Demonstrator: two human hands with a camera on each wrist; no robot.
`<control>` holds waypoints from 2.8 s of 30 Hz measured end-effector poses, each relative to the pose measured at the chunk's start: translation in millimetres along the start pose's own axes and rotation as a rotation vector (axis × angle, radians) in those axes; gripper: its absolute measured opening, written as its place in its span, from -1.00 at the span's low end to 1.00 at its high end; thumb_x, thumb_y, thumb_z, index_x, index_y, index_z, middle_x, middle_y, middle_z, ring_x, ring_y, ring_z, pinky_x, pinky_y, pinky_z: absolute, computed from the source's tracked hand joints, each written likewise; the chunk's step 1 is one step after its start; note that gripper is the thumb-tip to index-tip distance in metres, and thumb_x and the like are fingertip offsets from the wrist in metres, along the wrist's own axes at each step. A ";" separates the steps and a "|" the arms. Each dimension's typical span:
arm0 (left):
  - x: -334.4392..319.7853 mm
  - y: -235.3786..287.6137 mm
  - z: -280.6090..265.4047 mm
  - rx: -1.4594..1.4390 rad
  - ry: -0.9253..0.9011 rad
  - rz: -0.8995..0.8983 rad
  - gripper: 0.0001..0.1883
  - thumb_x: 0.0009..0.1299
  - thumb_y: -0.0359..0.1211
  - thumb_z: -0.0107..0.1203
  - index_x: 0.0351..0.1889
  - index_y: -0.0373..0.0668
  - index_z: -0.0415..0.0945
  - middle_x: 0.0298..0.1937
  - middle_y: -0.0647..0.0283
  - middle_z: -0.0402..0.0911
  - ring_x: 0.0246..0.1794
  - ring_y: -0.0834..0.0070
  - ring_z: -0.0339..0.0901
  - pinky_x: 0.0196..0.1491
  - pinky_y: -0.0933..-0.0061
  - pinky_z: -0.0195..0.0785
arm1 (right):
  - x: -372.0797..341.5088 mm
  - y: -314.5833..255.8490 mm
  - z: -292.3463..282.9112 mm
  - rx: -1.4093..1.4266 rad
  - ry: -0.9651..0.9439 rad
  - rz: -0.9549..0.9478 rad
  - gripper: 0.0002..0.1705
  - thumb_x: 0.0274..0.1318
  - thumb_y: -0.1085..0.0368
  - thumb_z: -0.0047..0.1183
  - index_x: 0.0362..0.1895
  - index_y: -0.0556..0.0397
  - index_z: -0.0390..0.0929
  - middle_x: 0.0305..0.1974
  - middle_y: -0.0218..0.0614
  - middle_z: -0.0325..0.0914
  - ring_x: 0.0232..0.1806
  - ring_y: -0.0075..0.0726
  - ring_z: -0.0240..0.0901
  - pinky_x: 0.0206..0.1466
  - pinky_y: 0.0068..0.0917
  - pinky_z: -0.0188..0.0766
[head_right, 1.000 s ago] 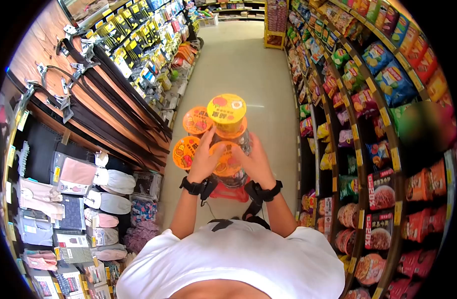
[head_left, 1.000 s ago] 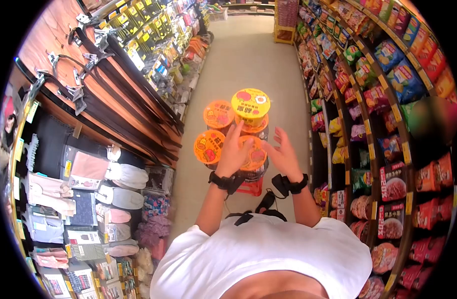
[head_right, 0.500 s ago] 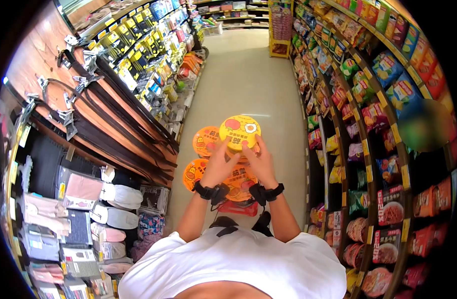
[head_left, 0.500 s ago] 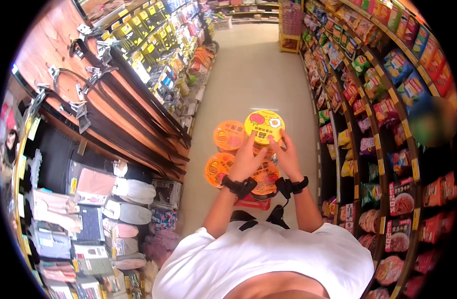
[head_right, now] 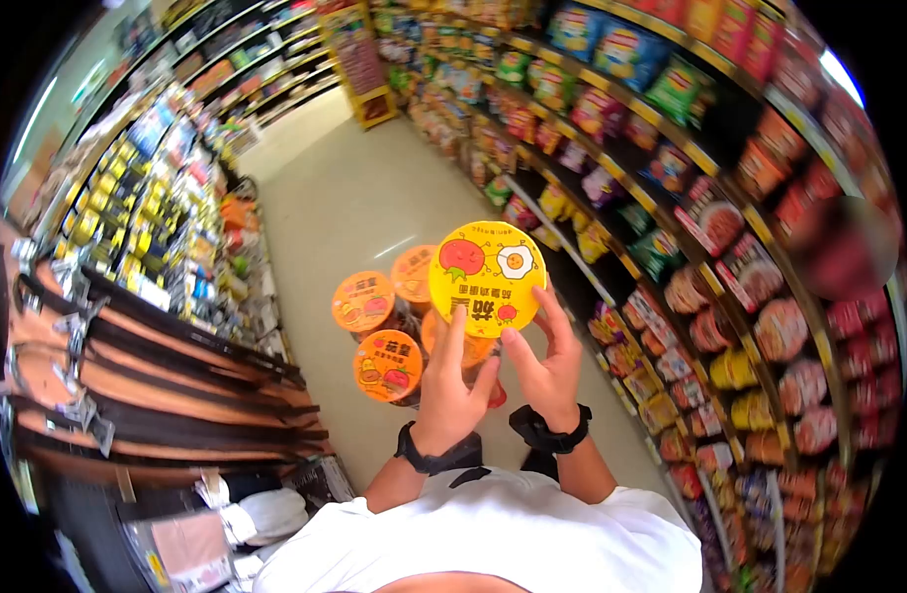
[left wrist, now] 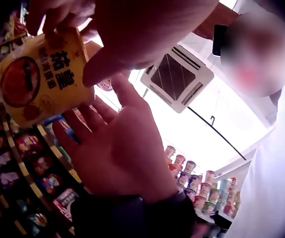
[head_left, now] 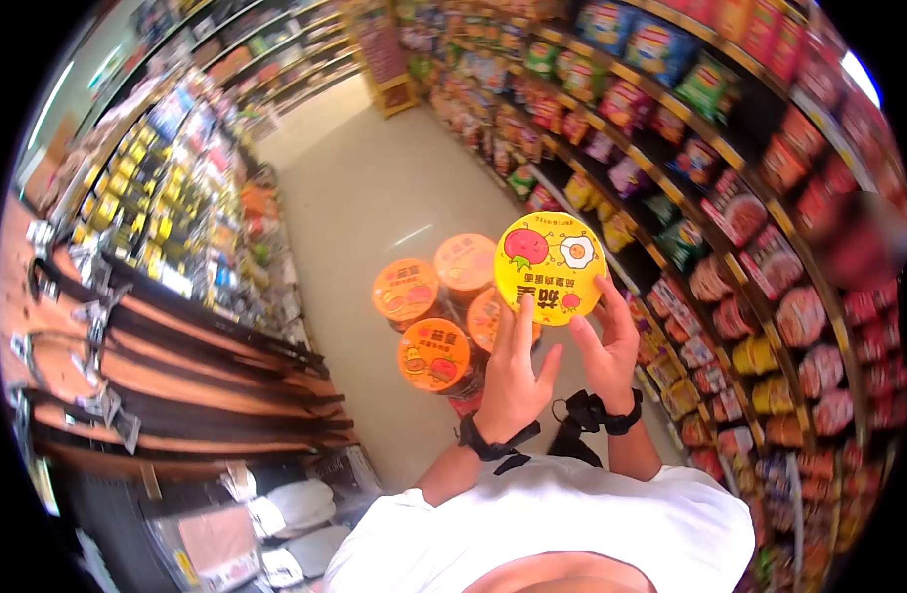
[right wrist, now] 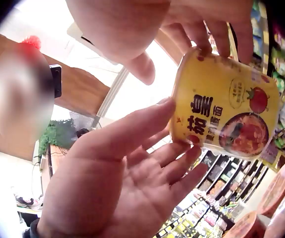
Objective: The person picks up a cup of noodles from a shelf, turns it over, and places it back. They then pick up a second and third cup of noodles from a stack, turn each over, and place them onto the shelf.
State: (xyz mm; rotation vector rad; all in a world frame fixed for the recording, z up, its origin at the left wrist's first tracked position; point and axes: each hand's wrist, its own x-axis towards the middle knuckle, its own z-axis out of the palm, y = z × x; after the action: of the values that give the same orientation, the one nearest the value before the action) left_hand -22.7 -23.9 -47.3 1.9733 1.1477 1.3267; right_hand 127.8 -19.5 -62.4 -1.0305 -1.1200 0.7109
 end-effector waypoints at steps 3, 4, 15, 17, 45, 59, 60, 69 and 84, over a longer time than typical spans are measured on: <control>-20.7 19.0 24.8 0.005 -0.121 0.110 -0.21 0.38 -0.41 0.26 0.52 -0.44 0.12 0.37 -0.34 0.36 0.25 -0.15 0.51 0.13 0.16 0.49 | -30.9 -18.0 -38.4 -0.008 0.177 -0.062 -0.33 0.21 0.46 0.27 0.39 0.25 0.36 0.44 0.05 0.33 0.30 -0.26 0.45 0.39 -0.28 0.36; -26.7 34.9 31.9 -0.053 -0.221 0.037 -0.21 0.38 -0.42 0.25 0.52 -0.44 0.11 0.39 -0.38 0.33 0.16 -0.18 0.56 -0.11 0.27 0.58 | -41.4 -26.8 -53.8 -0.037 0.222 -0.069 -0.33 0.21 0.45 0.28 0.38 0.25 0.37 0.41 0.02 0.38 0.27 -0.28 0.47 0.38 -0.29 0.38; -145.0 207.6 175.0 -0.403 -0.753 0.404 -0.25 0.45 -0.40 0.18 0.53 -0.43 0.08 0.48 -0.48 0.14 0.42 -0.36 0.26 0.35 0.02 0.28 | -240.5 -140.8 -269.1 -0.424 0.887 -0.142 -0.46 0.21 0.37 0.30 0.25 0.27 0.51 0.23 -0.05 0.58 0.14 -0.34 0.55 0.22 -0.37 0.48; -177.7 235.3 206.6 -0.454 -0.845 0.468 -0.26 0.45 -0.39 0.18 0.53 -0.43 0.09 0.49 -0.47 0.13 0.43 -0.35 0.26 0.35 0.03 0.28 | -287.7 -151.3 -301.5 -0.446 1.001 -0.131 -0.49 0.22 0.38 0.28 0.24 0.27 0.52 0.23 -0.04 0.58 0.14 -0.34 0.56 0.22 -0.36 0.48; -412.7 519.3 559.2 -0.885 -1.329 0.858 -0.23 0.37 -0.41 0.24 0.53 -0.33 0.15 0.54 -0.40 0.11 0.57 -0.28 0.07 0.51 -0.04 0.05 | -537.0 -265.2 -663.7 -0.555 1.707 -0.125 -0.54 0.29 0.41 0.23 0.23 0.30 0.50 0.03 -0.16 0.66 0.02 -0.41 0.59 0.10 -0.47 0.50; -527.7 668.1 710.0 -1.051 -1.562 0.782 -0.05 0.33 -0.40 0.27 0.57 -0.41 -0.12 0.58 -0.40 -0.05 0.62 -0.29 -0.10 0.58 -0.05 -0.09 | -630.1 -342.2 -854.1 -0.798 1.828 -0.223 -0.47 0.33 0.42 0.17 0.33 0.30 0.39 0.18 0.00 0.58 0.13 -0.35 0.57 0.17 -0.43 0.50; -535.7 682.7 717.4 -1.063 -1.499 0.809 -0.02 0.32 -0.41 0.28 0.57 -0.43 -0.16 0.57 -0.36 -0.02 0.61 -0.24 -0.04 0.57 -0.02 -0.07 | -637.9 -345.7 -865.0 -0.789 1.833 -0.226 -0.47 0.33 0.42 0.17 0.33 0.30 0.39 0.18 0.00 0.58 0.13 -0.35 0.57 0.17 -0.43 0.50; -580.7 796.1 792.4 -1.102 -1.328 0.818 -0.12 0.29 -0.46 0.26 0.51 -0.44 -0.02 0.58 -0.39 -0.09 0.61 -0.37 -0.17 0.59 -0.11 -0.22 | -669.1 -396.2 -1006.2 -0.610 1.614 -0.476 -0.50 0.32 0.49 0.12 0.29 0.20 0.28 0.23 0.01 0.54 0.19 -0.29 0.53 0.19 -0.41 0.47; -629.1 827.6 918.5 -0.911 -0.697 0.808 -0.22 0.33 -0.36 0.31 0.46 -0.32 0.16 0.45 -0.40 0.18 0.47 -0.41 0.11 0.47 -0.33 -0.09 | -656.0 -389.8 -1179.1 -0.618 1.214 -0.436 -0.63 0.22 0.42 0.25 0.07 0.08 0.44 0.39 0.05 0.36 0.43 -0.11 0.27 0.51 -0.15 0.09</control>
State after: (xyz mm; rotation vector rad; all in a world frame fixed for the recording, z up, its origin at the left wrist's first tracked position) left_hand 1013.5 -945.0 -93.0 1.8857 -0.5715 1.0107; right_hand 1033.5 -1092.9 -54.6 -1.3517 -0.4072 -0.6438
